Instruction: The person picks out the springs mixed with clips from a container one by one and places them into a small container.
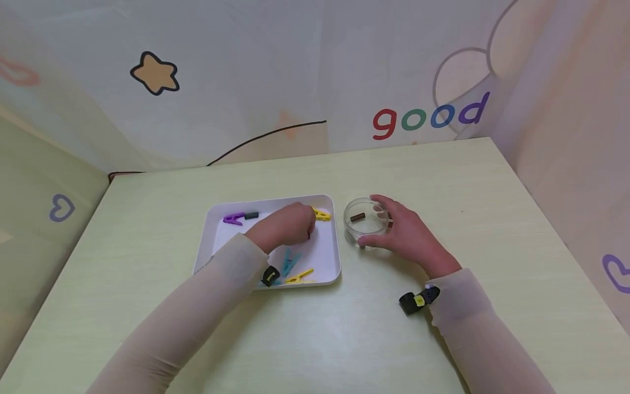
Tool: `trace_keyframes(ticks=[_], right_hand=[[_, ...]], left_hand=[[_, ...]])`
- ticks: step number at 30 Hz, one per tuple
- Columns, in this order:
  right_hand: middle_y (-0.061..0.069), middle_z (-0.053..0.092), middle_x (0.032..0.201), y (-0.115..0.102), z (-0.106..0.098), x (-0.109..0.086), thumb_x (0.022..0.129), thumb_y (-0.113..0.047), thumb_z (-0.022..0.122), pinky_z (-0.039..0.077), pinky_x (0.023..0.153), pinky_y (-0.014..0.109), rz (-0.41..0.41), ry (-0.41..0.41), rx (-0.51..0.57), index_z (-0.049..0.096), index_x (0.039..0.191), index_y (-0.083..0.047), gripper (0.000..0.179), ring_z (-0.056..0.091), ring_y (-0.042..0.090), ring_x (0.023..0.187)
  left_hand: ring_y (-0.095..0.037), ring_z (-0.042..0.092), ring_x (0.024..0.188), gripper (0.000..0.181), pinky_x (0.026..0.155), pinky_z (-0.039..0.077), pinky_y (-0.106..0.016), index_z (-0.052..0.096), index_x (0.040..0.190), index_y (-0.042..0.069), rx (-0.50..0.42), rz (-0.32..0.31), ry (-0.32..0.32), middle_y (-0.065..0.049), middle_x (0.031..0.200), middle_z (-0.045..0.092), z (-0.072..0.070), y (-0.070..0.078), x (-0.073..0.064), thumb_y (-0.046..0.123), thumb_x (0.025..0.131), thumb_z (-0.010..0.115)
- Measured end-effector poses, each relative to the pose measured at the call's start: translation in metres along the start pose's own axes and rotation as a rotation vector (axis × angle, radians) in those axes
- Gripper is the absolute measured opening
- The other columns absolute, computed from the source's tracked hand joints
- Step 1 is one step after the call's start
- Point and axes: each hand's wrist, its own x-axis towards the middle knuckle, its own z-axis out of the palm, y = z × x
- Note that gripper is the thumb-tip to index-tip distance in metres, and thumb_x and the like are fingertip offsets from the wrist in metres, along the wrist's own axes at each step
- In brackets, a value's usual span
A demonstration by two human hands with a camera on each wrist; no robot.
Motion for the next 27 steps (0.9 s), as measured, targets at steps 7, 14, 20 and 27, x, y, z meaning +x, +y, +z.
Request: trace_keyframes(ticks=[7,14,20,27], right_hand=[[0.019,0.038,0.150,0.0010,-0.0003,0.0008,0.071,-0.060,0.077,0.042,0.101,0.060,-0.006,0.004,-0.005,0.023,0.154,-0.021,0.107,0.040,0.045,0.134],[0.019,0.038,0.151,0.0017,-0.0001,0.0016,0.070,-0.062,0.077,0.043,0.100,0.060,-0.002,0.001,-0.004,0.023,0.154,-0.022,0.107,0.040,0.045,0.134],[0.019,0.036,0.152,0.0019,0.0009,0.0014,0.070,-0.062,0.077,0.043,0.100,0.060,0.001,0.003,-0.007,0.023,0.154,-0.023,0.108,0.040,0.046,0.134],[0.019,0.036,0.152,0.0030,0.0018,0.0013,0.069,-0.063,0.077,0.043,0.100,0.060,-0.001,0.006,-0.006,0.023,0.154,-0.023,0.109,0.040,0.045,0.134]], left_hand=[[-0.018,0.049,0.070,0.013,0.063,0.042,-0.024,0.065,0.099,0.006,-0.037,0.000,0.010,-0.003,0.079,0.055,-0.0016,-0.0004,0.0006,0.009,0.094,0.053],[-0.015,0.045,0.064,0.009,0.055,0.037,-0.022,0.064,0.081,0.007,-0.093,0.023,0.027,-0.001,0.069,0.050,-0.0042,-0.0008,0.0009,0.009,0.089,0.061],[-0.016,0.050,0.070,0.004,0.059,0.040,-0.022,0.067,0.088,0.007,-0.154,0.027,0.038,-0.003,0.078,0.058,-0.0045,-0.0028,0.0017,0.010,0.088,0.064],[-0.017,0.056,0.075,0.009,0.064,0.045,-0.023,0.070,0.094,0.007,-0.196,0.050,0.073,-0.003,0.089,0.065,-0.0060,-0.0038,0.0014,0.010,0.087,0.065]])
